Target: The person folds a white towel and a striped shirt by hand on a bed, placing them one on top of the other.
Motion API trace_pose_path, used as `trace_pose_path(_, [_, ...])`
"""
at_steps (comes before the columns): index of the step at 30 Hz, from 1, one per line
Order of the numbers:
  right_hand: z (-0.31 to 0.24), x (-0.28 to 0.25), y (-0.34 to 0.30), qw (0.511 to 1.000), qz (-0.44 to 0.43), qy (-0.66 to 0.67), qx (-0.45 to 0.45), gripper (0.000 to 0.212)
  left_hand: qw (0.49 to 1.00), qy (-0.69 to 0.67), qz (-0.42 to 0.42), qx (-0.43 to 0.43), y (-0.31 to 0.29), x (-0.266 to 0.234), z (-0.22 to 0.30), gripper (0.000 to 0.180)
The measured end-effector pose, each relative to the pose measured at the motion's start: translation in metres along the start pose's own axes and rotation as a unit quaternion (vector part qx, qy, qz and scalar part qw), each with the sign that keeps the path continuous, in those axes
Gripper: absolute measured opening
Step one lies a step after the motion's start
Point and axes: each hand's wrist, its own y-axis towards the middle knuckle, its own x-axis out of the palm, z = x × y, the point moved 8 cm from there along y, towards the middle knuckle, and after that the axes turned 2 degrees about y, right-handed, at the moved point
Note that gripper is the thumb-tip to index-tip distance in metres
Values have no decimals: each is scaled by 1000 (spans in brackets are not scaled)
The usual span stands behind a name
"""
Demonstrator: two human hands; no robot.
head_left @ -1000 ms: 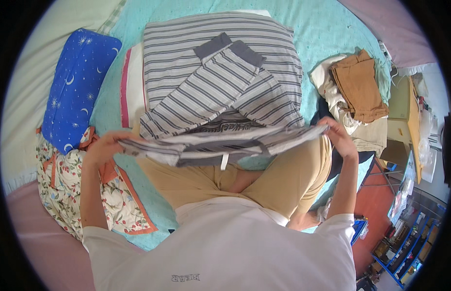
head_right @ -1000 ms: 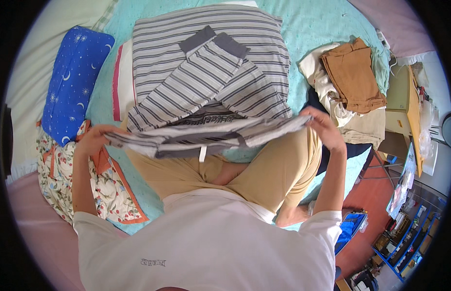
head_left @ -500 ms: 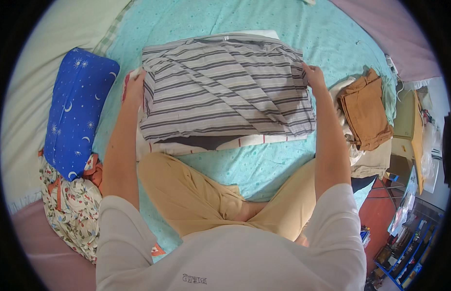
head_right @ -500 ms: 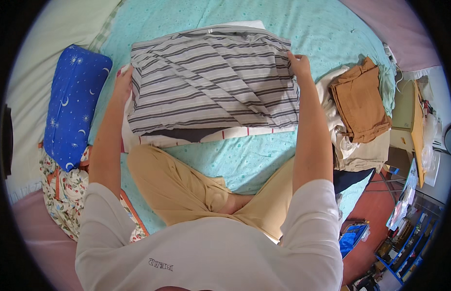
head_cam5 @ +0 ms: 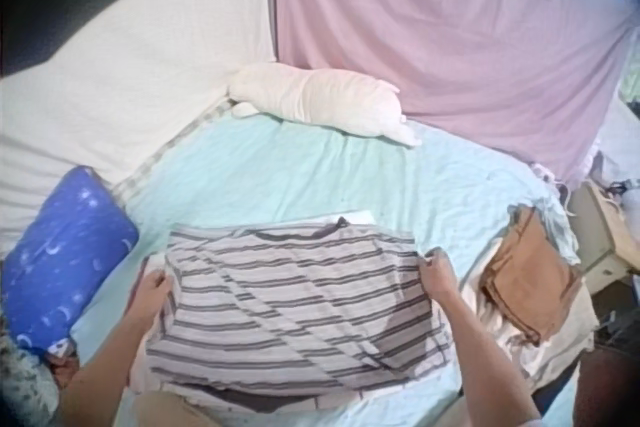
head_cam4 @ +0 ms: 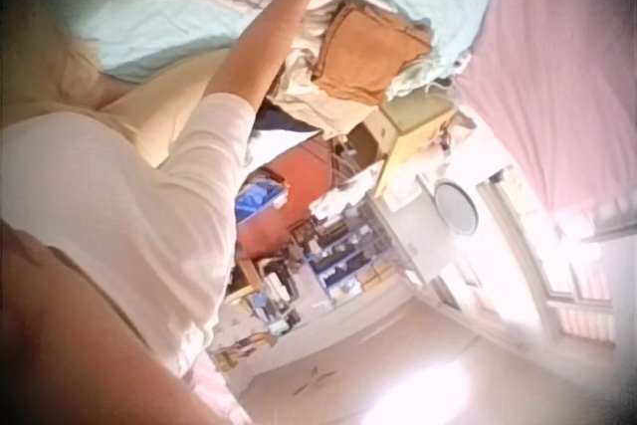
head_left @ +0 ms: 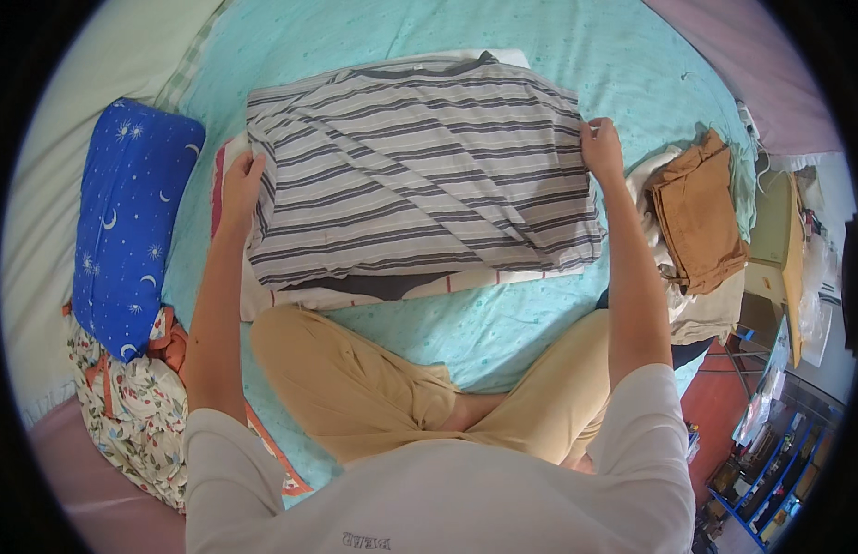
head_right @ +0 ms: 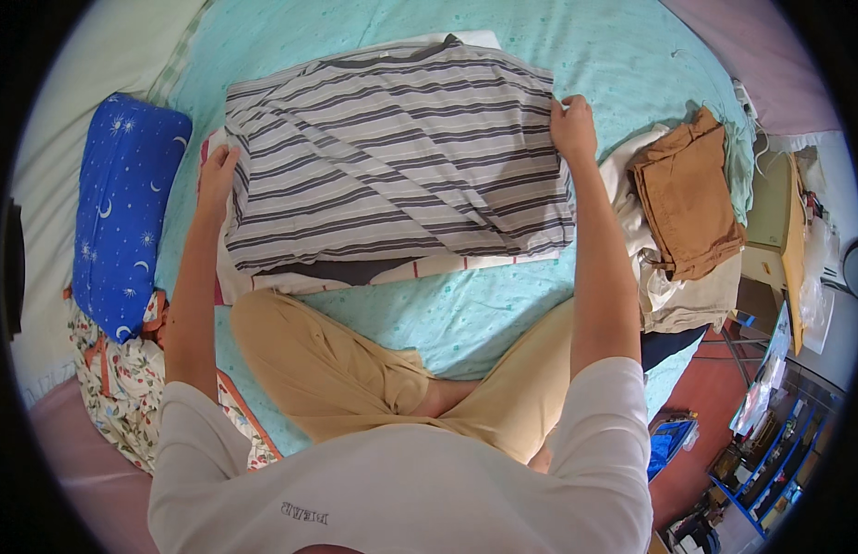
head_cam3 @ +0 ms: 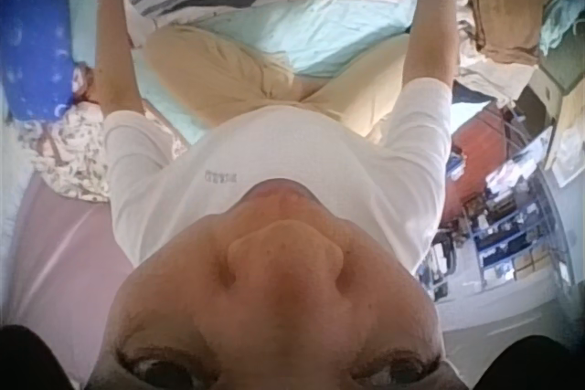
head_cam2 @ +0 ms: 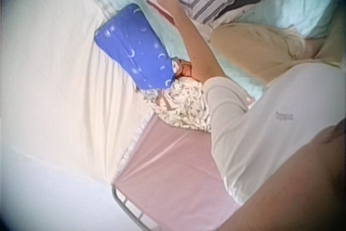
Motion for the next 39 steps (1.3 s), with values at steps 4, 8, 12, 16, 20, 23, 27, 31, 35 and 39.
trace_pose_path(4, [-24,-5,0,997,45,-66,-3,32,997,19,61,32,-6,2,1,30])
trace_pose_path(8, [-37,-1,0,993,-39,-113,9,27,996,67,47,45,-16,4,6,32])
trace_pose_path(12, [-52,-6,9,983,10,-177,-52,24,999,40,25,-2,-14,-2,-12,30])
trace_pose_path(16, [-8,-36,58,960,76,261,63,28,994,-96,43,-29,-14,-9,-29,28])
trace_pose_path(20, [59,3,37,941,-53,247,226,32,994,-87,33,-51,-16,8,-21,33])
trace_pose_path(23, [52,-14,6,984,15,143,108,31,997,-26,47,-62,-34,2,-20,41])
trace_pose_path(27, [0,-51,-93,996,63,47,-29,27,995,67,55,-40,-80,-30,-30,47])
trace_pose_path(31, [-6,-78,-162,992,60,-11,-113,19,989,106,93,-52,-118,-30,-39,48])
trace_pose_path(35, [-13,-79,-183,988,83,-34,-129,18,985,111,122,-52,-139,-36,-39,45])
trace_pose_path(39, [-8,-77,-179,991,41,-73,-103,16,981,155,107,-46,-147,-36,-26,43])
